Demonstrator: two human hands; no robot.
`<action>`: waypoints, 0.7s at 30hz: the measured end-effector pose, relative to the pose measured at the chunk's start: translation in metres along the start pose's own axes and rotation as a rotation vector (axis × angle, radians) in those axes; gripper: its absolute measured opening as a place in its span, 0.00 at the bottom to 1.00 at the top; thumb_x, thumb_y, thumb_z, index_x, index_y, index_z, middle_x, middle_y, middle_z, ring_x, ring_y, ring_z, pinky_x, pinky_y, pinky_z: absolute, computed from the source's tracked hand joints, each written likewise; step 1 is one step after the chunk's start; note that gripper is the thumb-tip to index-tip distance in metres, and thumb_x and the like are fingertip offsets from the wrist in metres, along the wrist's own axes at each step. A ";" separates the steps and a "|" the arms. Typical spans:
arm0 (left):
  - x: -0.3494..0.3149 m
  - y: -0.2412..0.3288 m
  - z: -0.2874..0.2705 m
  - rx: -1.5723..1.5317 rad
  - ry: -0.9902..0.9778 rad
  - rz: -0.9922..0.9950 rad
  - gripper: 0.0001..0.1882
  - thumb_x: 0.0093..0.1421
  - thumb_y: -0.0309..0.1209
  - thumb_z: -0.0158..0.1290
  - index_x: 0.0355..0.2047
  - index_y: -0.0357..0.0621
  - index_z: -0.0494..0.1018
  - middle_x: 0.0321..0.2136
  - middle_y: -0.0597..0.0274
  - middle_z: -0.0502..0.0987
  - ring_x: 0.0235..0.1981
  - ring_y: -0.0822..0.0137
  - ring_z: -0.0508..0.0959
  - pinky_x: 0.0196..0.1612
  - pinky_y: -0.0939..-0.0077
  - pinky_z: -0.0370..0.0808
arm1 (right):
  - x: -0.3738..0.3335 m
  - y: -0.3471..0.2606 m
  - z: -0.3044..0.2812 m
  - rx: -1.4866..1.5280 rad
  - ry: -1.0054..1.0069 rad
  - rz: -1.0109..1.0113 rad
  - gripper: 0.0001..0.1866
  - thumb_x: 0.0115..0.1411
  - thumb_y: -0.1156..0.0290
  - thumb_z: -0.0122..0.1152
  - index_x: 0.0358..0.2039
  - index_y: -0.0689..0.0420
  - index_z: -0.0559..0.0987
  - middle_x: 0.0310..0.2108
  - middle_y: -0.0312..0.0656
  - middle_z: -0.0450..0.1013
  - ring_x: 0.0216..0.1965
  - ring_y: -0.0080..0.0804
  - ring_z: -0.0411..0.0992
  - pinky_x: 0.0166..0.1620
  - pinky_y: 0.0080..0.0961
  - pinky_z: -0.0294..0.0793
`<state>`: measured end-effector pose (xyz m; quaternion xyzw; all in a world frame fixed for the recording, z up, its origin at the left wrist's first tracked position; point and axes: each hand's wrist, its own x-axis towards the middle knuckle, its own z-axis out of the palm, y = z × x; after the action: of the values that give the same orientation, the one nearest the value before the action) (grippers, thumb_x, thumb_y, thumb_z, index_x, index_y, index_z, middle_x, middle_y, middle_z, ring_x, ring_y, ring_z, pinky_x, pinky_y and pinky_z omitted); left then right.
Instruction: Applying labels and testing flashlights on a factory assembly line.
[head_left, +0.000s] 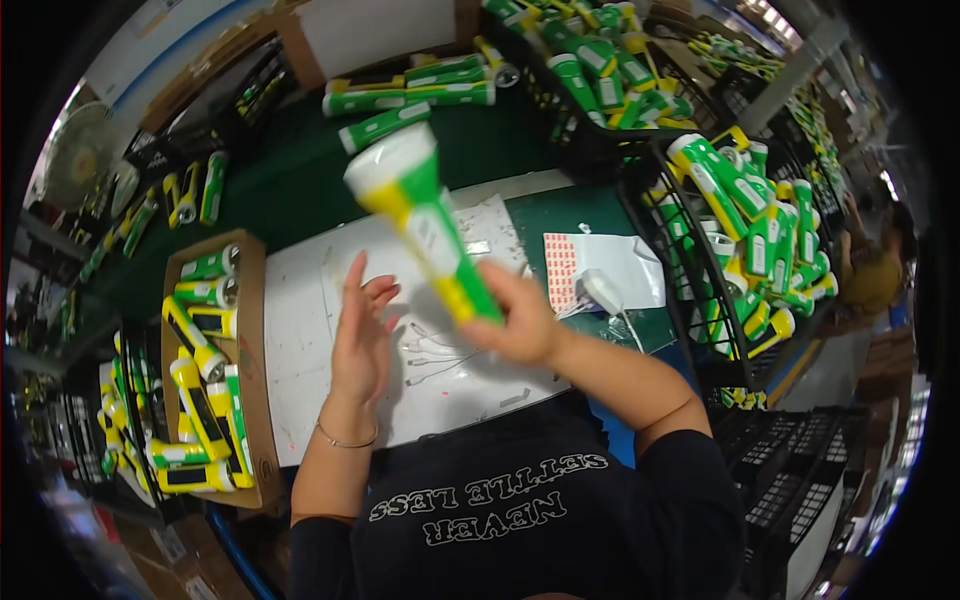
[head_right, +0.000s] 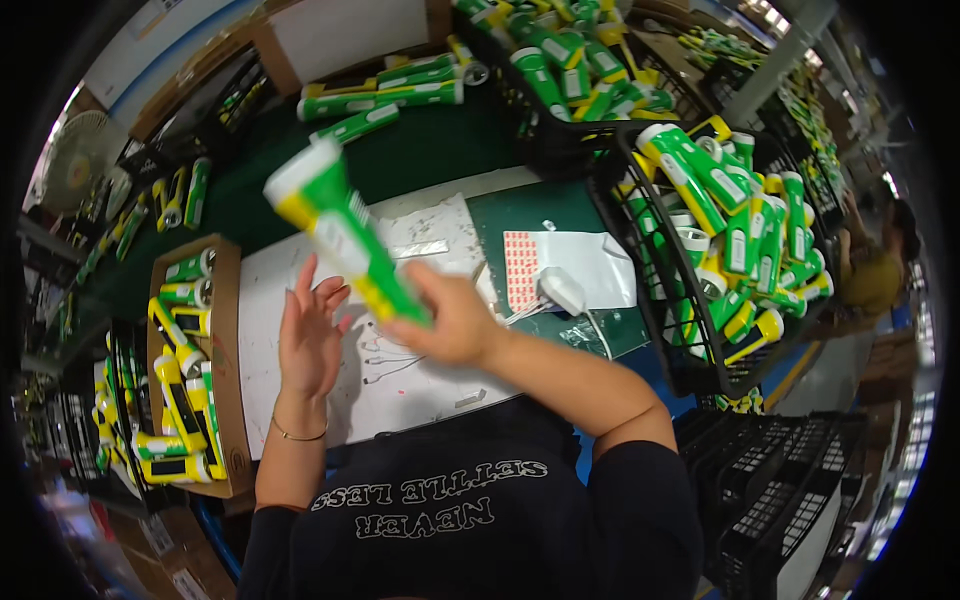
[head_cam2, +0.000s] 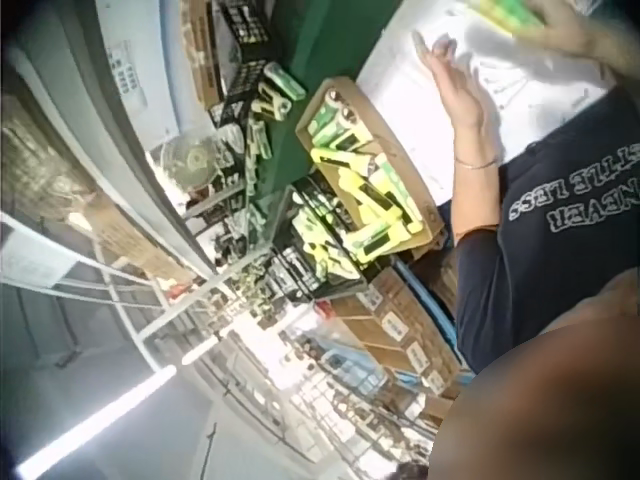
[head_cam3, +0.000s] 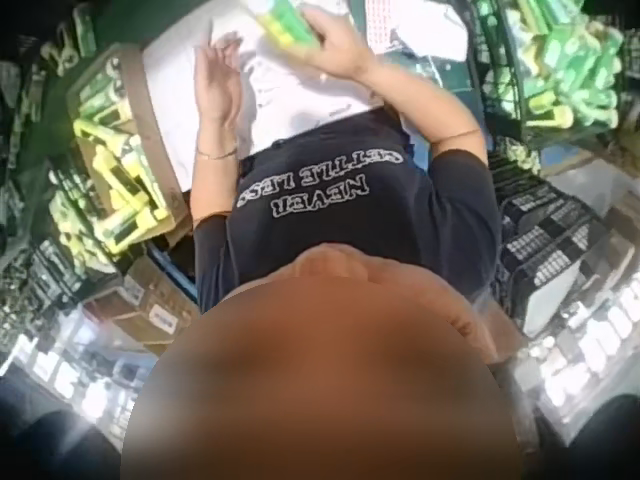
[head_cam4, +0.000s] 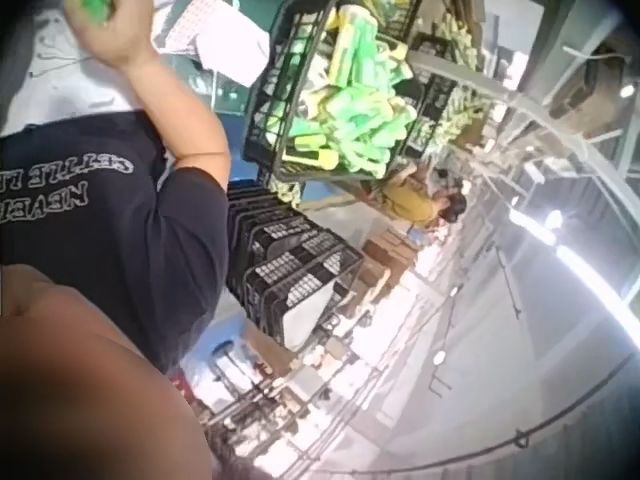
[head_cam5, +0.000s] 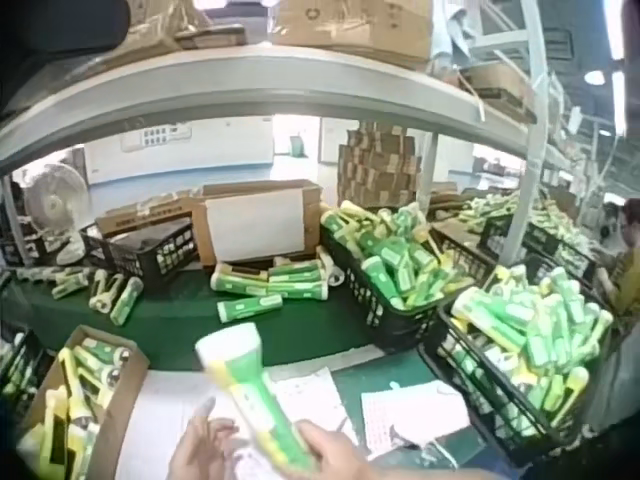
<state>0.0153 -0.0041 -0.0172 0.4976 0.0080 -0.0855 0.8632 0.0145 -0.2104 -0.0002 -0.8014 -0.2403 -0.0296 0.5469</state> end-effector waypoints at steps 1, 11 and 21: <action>-0.001 0.005 -0.002 0.118 0.030 0.019 0.31 0.62 0.54 0.35 0.61 0.54 0.53 0.43 0.72 0.69 0.47 0.74 0.65 0.48 0.70 0.58 | 0.022 0.009 -0.020 0.013 0.367 -0.153 0.15 0.55 0.59 0.59 0.35 0.58 0.73 0.21 0.35 0.69 0.22 0.17 0.66 0.25 0.19 0.65; -0.003 -0.001 -0.016 0.074 0.018 -0.067 0.26 0.62 0.43 0.40 0.60 0.60 0.53 0.42 0.75 0.70 0.47 0.76 0.65 0.47 0.72 0.58 | 0.112 0.106 -0.319 -0.856 0.709 0.890 0.40 0.52 0.35 0.44 0.33 0.66 0.78 0.33 0.53 0.75 0.36 0.46 0.74 0.43 0.37 0.69; 0.021 -0.003 -0.024 0.045 0.086 -0.136 0.22 0.62 0.39 0.42 0.57 0.57 0.57 0.41 0.74 0.71 0.43 0.78 0.68 0.46 0.73 0.60 | 0.215 0.081 -0.204 -1.322 0.542 0.050 0.16 0.53 0.61 0.51 0.41 0.53 0.69 0.35 0.47 0.72 0.31 0.44 0.75 0.30 0.39 0.75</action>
<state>0.0369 0.0120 -0.0339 0.5184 0.0773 -0.1227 0.8427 0.2819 -0.3396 0.0779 -0.9349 -0.0094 -0.3546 -0.0124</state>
